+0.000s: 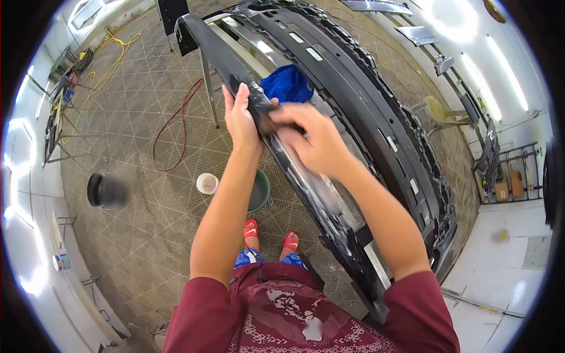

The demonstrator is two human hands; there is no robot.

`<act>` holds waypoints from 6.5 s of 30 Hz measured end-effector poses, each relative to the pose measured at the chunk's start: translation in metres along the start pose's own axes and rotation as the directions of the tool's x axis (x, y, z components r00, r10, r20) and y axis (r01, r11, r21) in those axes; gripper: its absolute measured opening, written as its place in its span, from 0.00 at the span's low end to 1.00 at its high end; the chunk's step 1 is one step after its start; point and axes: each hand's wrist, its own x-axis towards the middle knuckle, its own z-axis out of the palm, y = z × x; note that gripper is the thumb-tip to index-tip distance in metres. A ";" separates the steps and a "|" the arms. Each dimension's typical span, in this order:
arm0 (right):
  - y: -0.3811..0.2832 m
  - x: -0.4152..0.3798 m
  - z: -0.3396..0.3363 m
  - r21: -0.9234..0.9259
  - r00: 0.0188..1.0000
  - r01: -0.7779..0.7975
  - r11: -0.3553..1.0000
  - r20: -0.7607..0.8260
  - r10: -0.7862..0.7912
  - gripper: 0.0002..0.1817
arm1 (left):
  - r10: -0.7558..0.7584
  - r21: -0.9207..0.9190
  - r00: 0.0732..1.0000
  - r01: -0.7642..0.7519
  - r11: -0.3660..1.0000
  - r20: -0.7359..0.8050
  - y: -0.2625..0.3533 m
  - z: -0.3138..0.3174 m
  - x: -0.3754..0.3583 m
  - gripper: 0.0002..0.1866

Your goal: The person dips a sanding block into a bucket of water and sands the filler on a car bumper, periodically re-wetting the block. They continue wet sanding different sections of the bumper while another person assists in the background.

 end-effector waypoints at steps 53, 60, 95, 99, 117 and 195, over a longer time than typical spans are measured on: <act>-0.127 -0.214 -0.078 0.048 0.894 -0.325 0.944 -0.308 0.324 0.21 | -0.056 0.432 0.998 0.046 0.901 0.011 0.016 0.014 -0.001 0.14; -0.118 -0.218 -0.074 0.002 0.870 -0.275 0.961 -0.425 0.250 0.21 | 0.037 0.835 0.941 -0.280 -0.474 0.336 0.064 0.042 -0.019 0.30; -0.079 -0.210 -0.083 0.841 0.640 -0.468 0.269 0.114 0.760 0.19 | -0.502 0.364 0.429 -0.903 -0.228 0.751 0.065 0.026 0.031 0.28; -0.052 -0.194 -0.072 0.724 0.762 -0.511 0.464 0.133 0.634 0.18 | -0.365 0.363 0.409 -0.912 -0.190 0.836 0.056 0.011 0.037 0.31; 0.005 -0.090 0.001 0.676 0.757 -0.508 0.534 0.055 0.651 0.19 | 0.040 0.380 0.379 -0.913 -0.145 0.925 0.031 -0.022 0.038 0.31; 0.033 -0.016 0.035 0.550 0.698 -0.538 0.639 -0.135 0.703 0.16 | 0.082 0.360 0.352 -0.924 -0.128 0.932 0.031 -0.054 0.049 0.31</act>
